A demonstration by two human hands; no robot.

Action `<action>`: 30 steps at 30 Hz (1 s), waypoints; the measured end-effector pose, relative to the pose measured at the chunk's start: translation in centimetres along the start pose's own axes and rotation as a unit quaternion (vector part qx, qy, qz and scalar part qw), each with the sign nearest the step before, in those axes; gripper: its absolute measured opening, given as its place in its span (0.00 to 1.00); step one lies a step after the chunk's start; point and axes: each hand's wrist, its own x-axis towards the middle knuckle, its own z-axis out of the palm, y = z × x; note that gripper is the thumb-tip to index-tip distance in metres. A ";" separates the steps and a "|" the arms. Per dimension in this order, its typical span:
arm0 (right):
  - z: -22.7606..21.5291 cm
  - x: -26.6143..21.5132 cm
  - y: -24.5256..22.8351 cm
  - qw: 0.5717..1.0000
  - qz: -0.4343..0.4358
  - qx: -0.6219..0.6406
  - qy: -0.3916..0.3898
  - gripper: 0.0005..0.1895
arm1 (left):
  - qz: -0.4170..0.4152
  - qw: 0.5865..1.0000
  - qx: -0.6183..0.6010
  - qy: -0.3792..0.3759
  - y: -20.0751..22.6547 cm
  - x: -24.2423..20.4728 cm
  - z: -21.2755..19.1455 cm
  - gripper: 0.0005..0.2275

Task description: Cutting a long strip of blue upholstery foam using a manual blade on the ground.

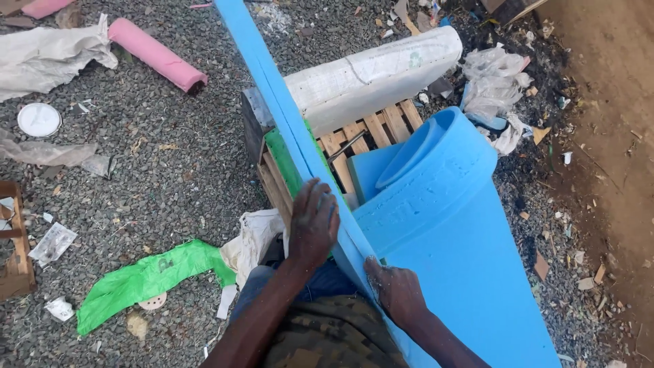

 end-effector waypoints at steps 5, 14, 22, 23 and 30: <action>0.8 2.2 -1.1 0.997 -0.024 -0.011 0.066 0.11 | -0.006 0.996 -0.088 -0.034 -0.5 -2.7 1.1 0.13; -0.5 -4.2 -3.3 0.999 0.031 -0.039 0.004 0.11 | 0.003 0.996 -0.086 0.004 0.7 -2.2 -1.5 0.09; -4.1 -4.2 -4.7 0.999 0.036 -0.020 -0.005 0.17 | 0.015 0.996 -0.088 -0.028 -0.9 -2.5 -1.1 0.12; -4.3 -4.6 -5.5 0.999 0.037 -0.014 -0.012 0.17 | 0.009 0.996 -0.086 -0.035 -0.5 -2.9 -1.8 0.12; -4.2 -11.5 -6.2 0.996 0.080 0.004 -0.031 0.18 | 0.021 0.995 -0.092 -0.017 -1.2 -2.4 -1.6 0.16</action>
